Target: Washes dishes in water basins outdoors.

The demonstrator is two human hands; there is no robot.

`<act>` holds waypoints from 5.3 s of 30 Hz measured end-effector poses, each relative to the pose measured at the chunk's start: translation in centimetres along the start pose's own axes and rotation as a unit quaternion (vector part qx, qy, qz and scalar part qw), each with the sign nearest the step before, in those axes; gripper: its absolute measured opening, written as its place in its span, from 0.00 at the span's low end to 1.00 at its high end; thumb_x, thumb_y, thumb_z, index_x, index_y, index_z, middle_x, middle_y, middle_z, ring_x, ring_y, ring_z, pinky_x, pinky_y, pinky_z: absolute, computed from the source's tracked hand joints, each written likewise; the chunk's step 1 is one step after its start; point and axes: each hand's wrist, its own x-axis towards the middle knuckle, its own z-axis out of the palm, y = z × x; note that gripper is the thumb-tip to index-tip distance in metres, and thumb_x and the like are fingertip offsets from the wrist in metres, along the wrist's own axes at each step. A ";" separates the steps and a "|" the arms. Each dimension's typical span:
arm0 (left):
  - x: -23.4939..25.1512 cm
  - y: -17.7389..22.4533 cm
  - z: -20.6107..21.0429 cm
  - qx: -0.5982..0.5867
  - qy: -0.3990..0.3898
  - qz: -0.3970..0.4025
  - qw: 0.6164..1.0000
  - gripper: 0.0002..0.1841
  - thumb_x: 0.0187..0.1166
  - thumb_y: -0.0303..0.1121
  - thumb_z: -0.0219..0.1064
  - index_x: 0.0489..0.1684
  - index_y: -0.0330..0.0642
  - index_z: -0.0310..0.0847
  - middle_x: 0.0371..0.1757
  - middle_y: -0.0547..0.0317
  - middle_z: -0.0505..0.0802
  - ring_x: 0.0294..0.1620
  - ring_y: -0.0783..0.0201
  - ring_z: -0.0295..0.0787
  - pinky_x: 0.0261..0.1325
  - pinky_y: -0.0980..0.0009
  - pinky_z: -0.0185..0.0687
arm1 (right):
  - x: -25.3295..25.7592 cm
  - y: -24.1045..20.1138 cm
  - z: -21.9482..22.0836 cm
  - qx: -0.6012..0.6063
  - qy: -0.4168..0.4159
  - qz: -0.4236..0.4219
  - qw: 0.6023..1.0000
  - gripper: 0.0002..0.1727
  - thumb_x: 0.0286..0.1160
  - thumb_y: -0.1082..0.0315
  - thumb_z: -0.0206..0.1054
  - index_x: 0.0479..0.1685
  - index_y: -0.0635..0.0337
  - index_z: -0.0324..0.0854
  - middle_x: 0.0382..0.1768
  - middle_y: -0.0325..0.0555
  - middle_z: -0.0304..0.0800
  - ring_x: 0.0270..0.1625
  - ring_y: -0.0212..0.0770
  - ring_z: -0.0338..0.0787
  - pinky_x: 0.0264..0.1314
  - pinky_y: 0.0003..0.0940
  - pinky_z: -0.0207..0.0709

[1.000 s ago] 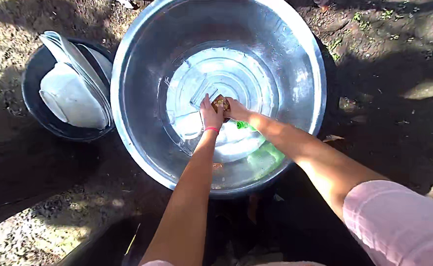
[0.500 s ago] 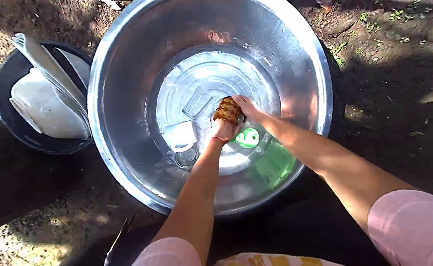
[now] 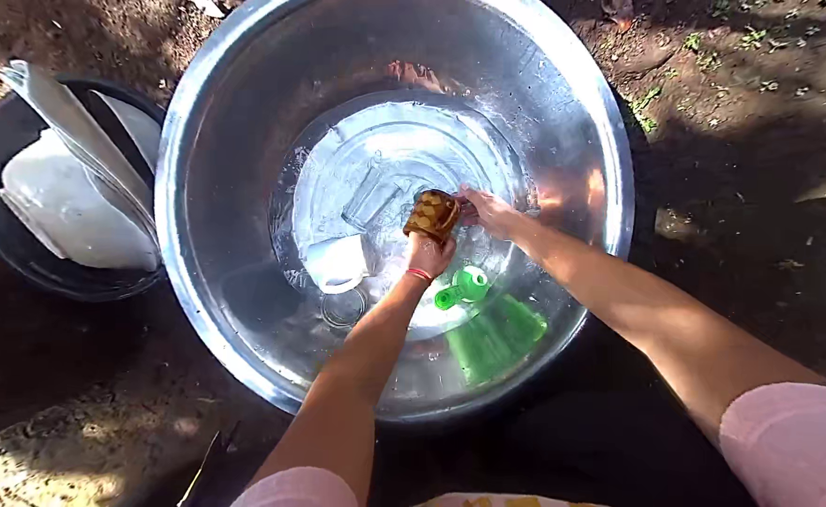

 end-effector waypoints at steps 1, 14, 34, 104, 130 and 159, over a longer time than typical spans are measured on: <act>0.6 2.7 0.6 -0.137 0.057 -0.102 0.984 0.19 0.83 0.27 0.61 0.61 0.15 0.78 0.61 0.26 0.88 0.70 0.43 0.84 0.78 0.49 0.72 | 0.0 0.4 -0.1 0.073 -0.009 -0.007 0.997 0.34 0.96 0.47 0.34 0.85 0.62 0.65 0.74 0.56 0.77 0.68 0.45 0.82 0.68 0.43 0.77; -1.7 -1.7 -1.8 0.082 0.164 -0.124 0.975 0.19 0.88 0.28 0.54 0.70 0.27 0.81 0.72 0.34 0.86 0.81 0.39 0.75 0.87 0.44 0.58 | 2.0 0.3 -2.0 0.244 0.286 -0.115 0.919 0.27 0.86 0.51 0.64 0.73 0.62 0.74 0.60 0.55 0.86 0.59 0.45 0.87 0.61 0.45 0.84; 2.6 6.5 -2.2 0.233 -0.102 0.195 0.947 0.24 0.89 0.44 0.58 0.58 0.25 0.85 0.59 0.31 0.92 0.69 0.35 0.86 0.80 0.41 0.68 | -1.5 -1.7 -1.5 0.235 0.079 -0.086 0.965 0.26 0.92 0.47 0.52 0.69 0.60 0.75 0.49 0.47 0.89 0.49 0.39 0.90 0.54 0.40 0.86; 4.9 9.6 -1.5 -0.343 0.011 -0.183 0.921 0.23 0.95 0.39 0.47 0.74 0.25 0.67 0.66 0.36 0.84 0.67 0.55 0.82 0.74 0.57 0.77 | -0.4 0.8 -1.5 0.250 -0.010 -0.087 0.964 0.29 0.95 0.46 0.40 0.83 0.53 0.63 0.66 0.46 0.83 0.65 0.38 0.85 0.67 0.37 0.80; 4.0 10.9 -4.0 -0.221 -0.006 -0.145 0.964 0.25 0.97 0.36 0.40 0.65 0.19 0.75 0.60 0.32 0.87 0.66 0.50 0.85 0.74 0.55 0.76 | -1.7 -0.8 -2.8 0.240 -0.100 -0.035 0.965 0.38 0.89 0.33 0.30 0.80 0.49 0.66 0.63 0.51 0.84 0.62 0.48 0.87 0.60 0.48 0.83; 1.5 7.9 -2.0 0.149 -0.097 0.061 0.982 0.25 0.91 0.43 0.55 0.64 0.27 0.85 0.63 0.36 0.92 0.78 0.39 0.80 0.90 0.29 0.21 | -1.4 -0.8 -1.6 0.281 0.036 0.078 0.956 0.38 0.87 0.30 0.38 0.74 0.50 0.72 0.54 0.50 0.87 0.52 0.45 0.89 0.52 0.43 0.84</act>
